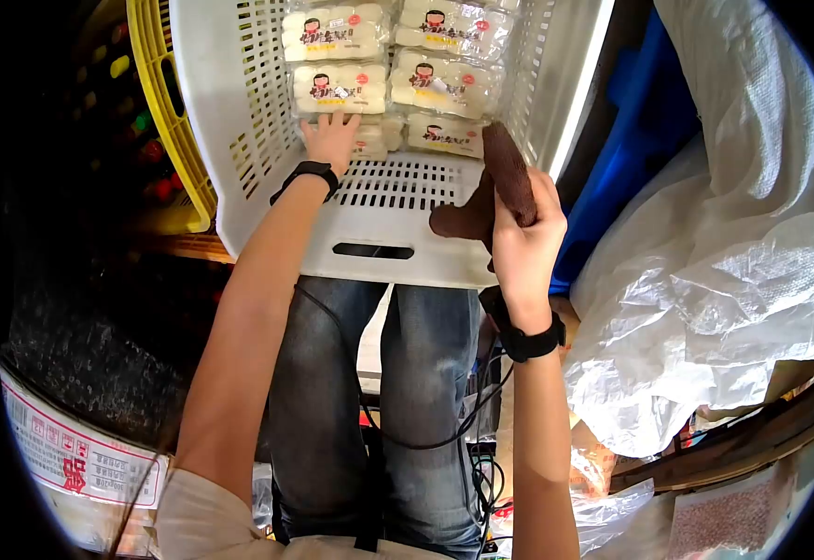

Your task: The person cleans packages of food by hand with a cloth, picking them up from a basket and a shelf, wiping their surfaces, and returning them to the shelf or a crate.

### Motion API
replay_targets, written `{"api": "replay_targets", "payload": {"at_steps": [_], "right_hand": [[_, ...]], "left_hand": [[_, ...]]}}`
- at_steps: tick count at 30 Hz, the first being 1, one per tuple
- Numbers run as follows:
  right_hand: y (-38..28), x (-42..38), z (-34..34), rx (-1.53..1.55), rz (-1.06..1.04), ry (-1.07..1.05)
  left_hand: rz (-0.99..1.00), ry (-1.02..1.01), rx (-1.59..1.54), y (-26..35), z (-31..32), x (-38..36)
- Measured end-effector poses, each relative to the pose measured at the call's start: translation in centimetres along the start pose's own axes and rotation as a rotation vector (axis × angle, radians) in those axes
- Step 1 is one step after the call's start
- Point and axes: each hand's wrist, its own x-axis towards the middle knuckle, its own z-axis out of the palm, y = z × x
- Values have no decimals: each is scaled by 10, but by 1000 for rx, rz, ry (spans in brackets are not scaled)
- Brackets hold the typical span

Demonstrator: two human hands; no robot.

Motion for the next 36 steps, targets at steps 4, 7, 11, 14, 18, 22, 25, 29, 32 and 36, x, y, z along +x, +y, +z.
{"api": "replay_targets", "payload": {"at_steps": [4,7,11,14,18,22,25,29,32,36], "right_hand": [[1,-4,-10,-49,-4,-5],[-7,-1,-10,-65,-31,-6],[-13,-5,-8,-70,-56,-20],[-19,-9,0,-79,-133,-31],[-41,-24,4,-83,-139,-28],[-70,-43,-3,-107,-131,-33],[-92,-52,-10,-108,-197,-11],[-125,-56,-24,-57,-175,-46],[-157,-56,-28,-18,-203,-60],[-201,-66,-33,53,-237,-144]], "left_hand": [[-43,6,-61,2,3,5],[-16,41,1,5,9,6],[-9,-76,-126,5,-1,-1],[75,-175,-5,6,-19,-11],[47,69,-258,-3,-26,-34],[-88,75,-622,-13,-77,-62],[-87,84,-1055,-23,-120,-84],[81,208,-1556,-31,-192,-135],[186,255,-1838,-33,-234,-172],[230,195,-2236,-31,-281,-215]]}}
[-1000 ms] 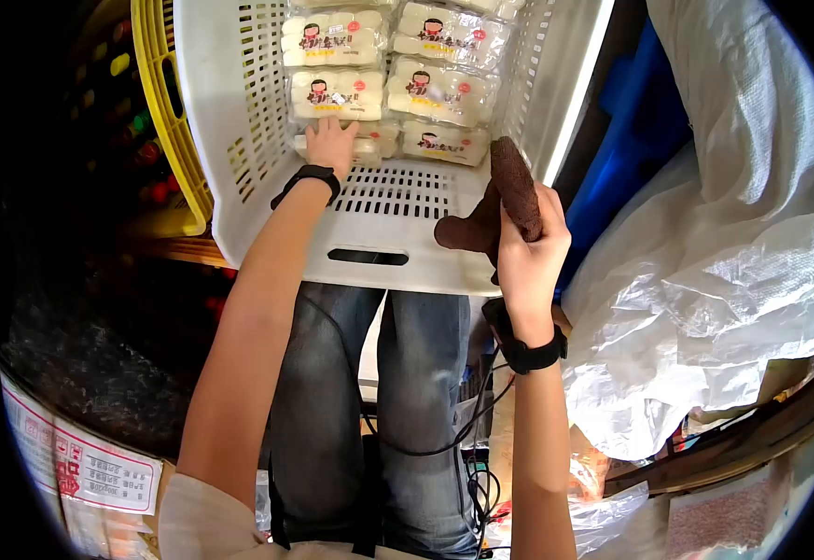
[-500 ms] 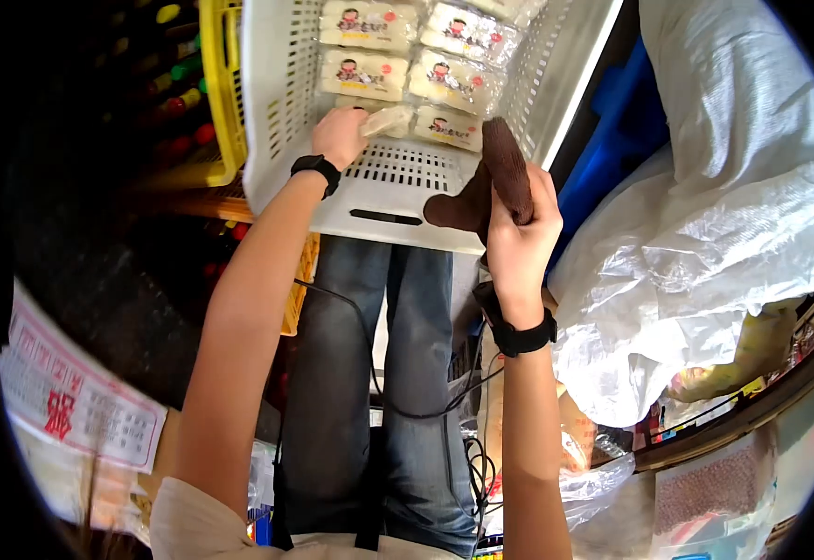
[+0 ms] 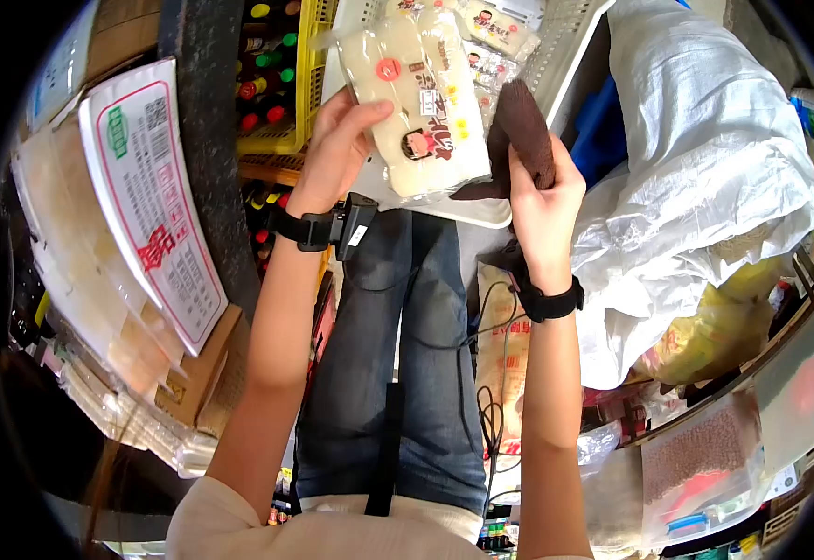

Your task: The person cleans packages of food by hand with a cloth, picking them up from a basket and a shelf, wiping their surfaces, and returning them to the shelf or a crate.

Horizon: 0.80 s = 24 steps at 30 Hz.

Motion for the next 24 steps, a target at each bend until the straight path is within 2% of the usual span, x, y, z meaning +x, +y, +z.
{"api": "replay_targets", "payload": {"at_steps": [2,3,5,6,7,9,11,13,14,15,16,17,18,19,21,22,23,24], "right_hand": [[-26,-6,3,158,74,-88],[-27,-10,6,158,-7,-115],[-58,-22,8,230,258,-159],[-55,-28,8,197,171,-178],[-54,-31,9,167,80,-196],[-60,-41,6,193,129,-233],[-59,-47,5,126,-2,-290],[-65,-46,-10,-88,-155,-352],[-65,-44,-20,-238,-274,-199],[-78,-43,-31,-218,-134,-23],[-98,-37,-41,-77,80,115],[-106,-32,-40,66,-2,318],[-112,-25,-42,90,-118,287],[-116,-23,-39,28,-127,291],[-130,-26,-27,-181,-43,-50],[-124,-25,-14,-74,-158,-224],[-117,-22,-13,-405,-370,-325],[-116,-25,-8,-538,-542,-333]], "left_hand": [[41,-12,-47,13,8,-11],[42,-10,-46,16,10,-16],[-66,-71,-254,21,14,-29],[-122,-157,-410,21,16,-38],[-123,-221,-405,26,17,-44],[-119,-134,-524,24,18,-59],[-83,-166,-593,20,16,-70],[-84,-133,-744,21,16,-80],[-35,-526,-1129,24,19,-78],[-64,-417,-1127,21,17,-84],[-127,-227,-882,24,18,-87],[-184,-35,-637,28,20,-91],[-187,-52,-702,32,25,-93],[-158,-114,-700,32,29,-94],[-224,-207,-669,19,38,-96],[-267,-215,-708,24,49,-103],[-310,-229,-744,30,63,-112],[-270,-177,-765,29,73,-116]]}}
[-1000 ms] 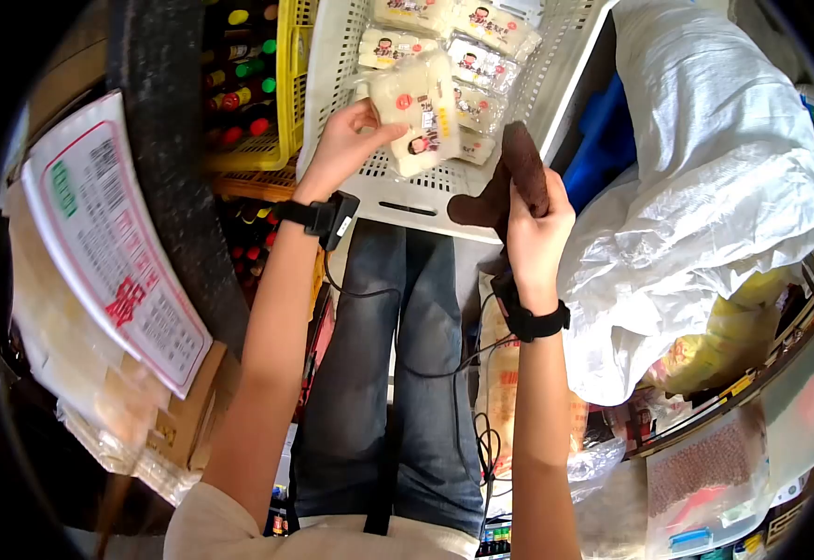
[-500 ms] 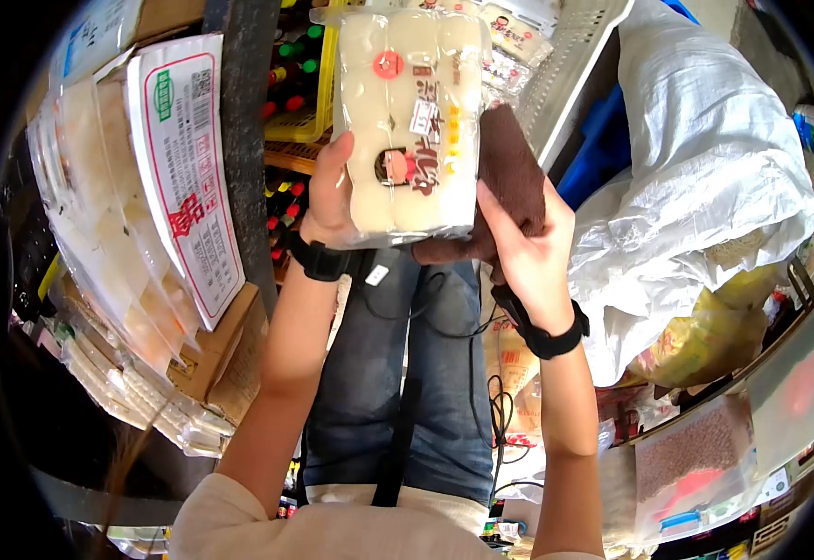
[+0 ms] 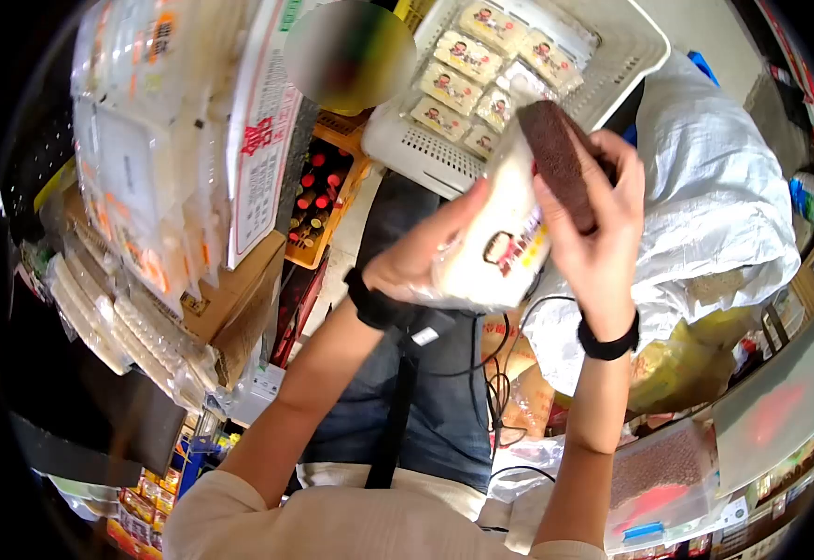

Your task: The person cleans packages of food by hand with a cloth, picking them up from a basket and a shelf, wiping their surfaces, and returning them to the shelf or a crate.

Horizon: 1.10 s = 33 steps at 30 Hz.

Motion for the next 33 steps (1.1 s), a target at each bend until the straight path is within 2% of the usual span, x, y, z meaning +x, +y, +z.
{"api": "replay_targets", "payload": {"at_steps": [1,3,4,5,7,8,11,13,14,15,17,19,21,23,25,26,27,29,31,32,33], "right_hand": [[-4,0,5,-160,-152,-4],[-16,-14,6,-125,-225,-86],[-23,-28,5,-65,-244,-165],[-32,-44,2,-8,-260,-245],[-45,-65,-13,54,-330,-390],[-50,-72,-20,67,-365,-425],[-67,-83,-43,46,-500,-499],[-80,-73,-60,-58,-550,-486],[-79,-68,-63,-10,-499,-421],[-74,-66,-67,1,-389,-354],[-91,-57,-79,161,-221,-318],[-118,-59,-78,95,-208,-305],[-141,-73,-71,68,-409,-254],[-148,-100,-80,41,-331,-529],[-176,-117,-79,53,-752,-659],[-186,-128,-79,67,-732,-729],[-193,-133,-71,8,-848,-735],[-202,-125,-64,-64,-924,-667],[-215,-109,-35,-88,-880,-489],[-219,-91,-30,-94,-803,-482],[-235,-92,-18,-103,-798,-491]], "left_hand": [[-31,18,-46,-4,-3,-6],[18,-120,-184,-18,-18,-12],[124,-70,-132,-19,-8,-15],[164,-187,-171,-18,3,-19],[155,-250,-413,-35,8,-29],[180,-168,-345,-44,11,-35],[200,-211,-475,-67,32,-66],[304,-225,-388,-75,52,-86],[336,-517,-595,-102,35,-82],[172,-137,-409,-90,63,-104],[154,-94,-340,-97,84,-116],[227,-107,-307,-96,85,-131],[250,-118,-277,-95,91,-151],[395,-152,-400,-99,90,-165],[540,-491,-491,-97,84,-178],[583,-418,-461,-103,84,-189],[657,-356,-436,-110,78,-207],[639,-383,-510,-111,76,-215],[642,-237,-410,-126,62,-235],[619,-210,-452,-119,67,-234],[681,-227,-462,-123,62,-247]]}}
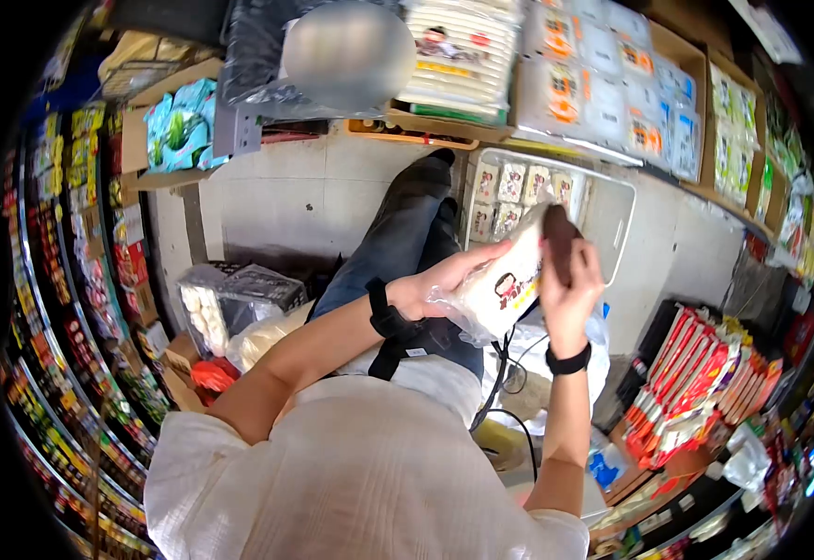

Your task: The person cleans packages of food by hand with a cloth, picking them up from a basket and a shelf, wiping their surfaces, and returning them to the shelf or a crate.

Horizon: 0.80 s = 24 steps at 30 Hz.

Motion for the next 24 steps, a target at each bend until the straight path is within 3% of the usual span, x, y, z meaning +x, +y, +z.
{"api": "replay_targets", "payload": {"at_steps": [2,3,4,5,6,8,10,11,12,15,16,18,19,20,22,23,24], "right_hand": [[-19,7,6,68,-36,-36],[-37,13,14,118,-95,-72],[-47,12,21,76,-279,-107],[-46,12,18,124,-210,-121],[-78,15,21,50,-592,-281],[-96,9,21,62,-646,-407],[-129,22,40,40,-863,-499],[-127,28,39,27,-905,-432],[-135,46,55,-15,-944,-364],[-152,82,82,11,-884,-246],[-158,94,90,18,-808,-195],[-172,114,96,-16,-820,-197],[-176,129,109,-21,-801,-182],[-181,139,124,-19,-768,-166],[-182,145,128,-5,-676,-167],[-181,155,139,30,-569,-159],[-175,157,136,69,-475,-164]], "left_hand": [[52,59,5,4,4,-8],[116,-57,-12,16,-2,-23],[181,-73,-28,25,-3,-36],[193,-83,-121,30,0,-41],[222,-143,-216,46,8,-53],[307,-94,-152,55,22,-66],[353,-311,-187,89,21,-89],[398,-359,-152,87,13,-83],[376,-268,-213,111,20,-99],[412,-198,11,144,10,-123],[929,-380,576,144,0,-127],[841,93,924,159,-19,-149],[931,63,955,169,-20,-158],[922,74,966,185,-24,-167],[448,35,65,203,-32,-168],[498,189,139,222,-38,-168],[520,44,103,224,-40,-171]]}}
